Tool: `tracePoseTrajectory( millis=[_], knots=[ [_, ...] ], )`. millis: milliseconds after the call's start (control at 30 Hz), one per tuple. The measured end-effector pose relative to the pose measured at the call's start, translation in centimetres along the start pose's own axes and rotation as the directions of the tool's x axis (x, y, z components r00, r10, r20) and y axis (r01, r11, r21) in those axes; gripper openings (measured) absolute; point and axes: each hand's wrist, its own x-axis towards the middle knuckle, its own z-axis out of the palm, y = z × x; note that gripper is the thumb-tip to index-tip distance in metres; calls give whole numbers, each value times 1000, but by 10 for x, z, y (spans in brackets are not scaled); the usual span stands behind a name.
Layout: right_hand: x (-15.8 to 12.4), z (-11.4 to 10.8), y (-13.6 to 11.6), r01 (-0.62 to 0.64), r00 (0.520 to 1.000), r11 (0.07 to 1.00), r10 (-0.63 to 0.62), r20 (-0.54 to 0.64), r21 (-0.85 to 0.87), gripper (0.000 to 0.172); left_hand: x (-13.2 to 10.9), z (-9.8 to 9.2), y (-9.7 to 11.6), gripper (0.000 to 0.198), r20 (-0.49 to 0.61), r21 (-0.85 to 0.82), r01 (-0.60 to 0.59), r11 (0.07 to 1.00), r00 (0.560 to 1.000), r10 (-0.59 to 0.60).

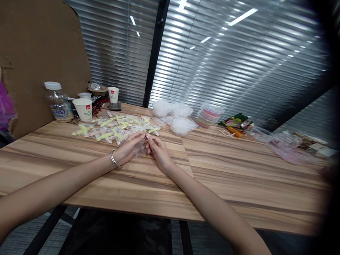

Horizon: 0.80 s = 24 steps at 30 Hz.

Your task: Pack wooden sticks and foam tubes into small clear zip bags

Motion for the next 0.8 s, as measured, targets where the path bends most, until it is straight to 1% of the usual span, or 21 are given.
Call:
tracePoseTrajectory(
  millis=[233, 367, 533, 667, 800],
  knots=[
    [-2, 0, -2, -3, 1000, 1000, 3, 2, -8, 27, 0, 1, 2, 19, 7, -15, 23, 1000, 1000, -23],
    [-2, 1, -3, 2, 1000, 1000, -2, 11, -18, 26, 0, 1, 1, 18, 16, -11, 14, 1000, 1000, -13],
    [-1, 1, -2, 25, 1000, 998, -25, 3, -57, 27, -2, 2, 1, 22, 35, 11, 5, 1000, 999, -5],
    [0, 1, 0, 37, 999, 994, -41, -33, -98, 30, -3, 0, -1, 26, 18, 58, -8, 998, 1000, 7],
    [-1, 0, 0, 57, 995, 989, -67, -68, -140, 31, -3, -2, -3, 25, -6, 121, -16, 993, 1000, 17]
  ],
)
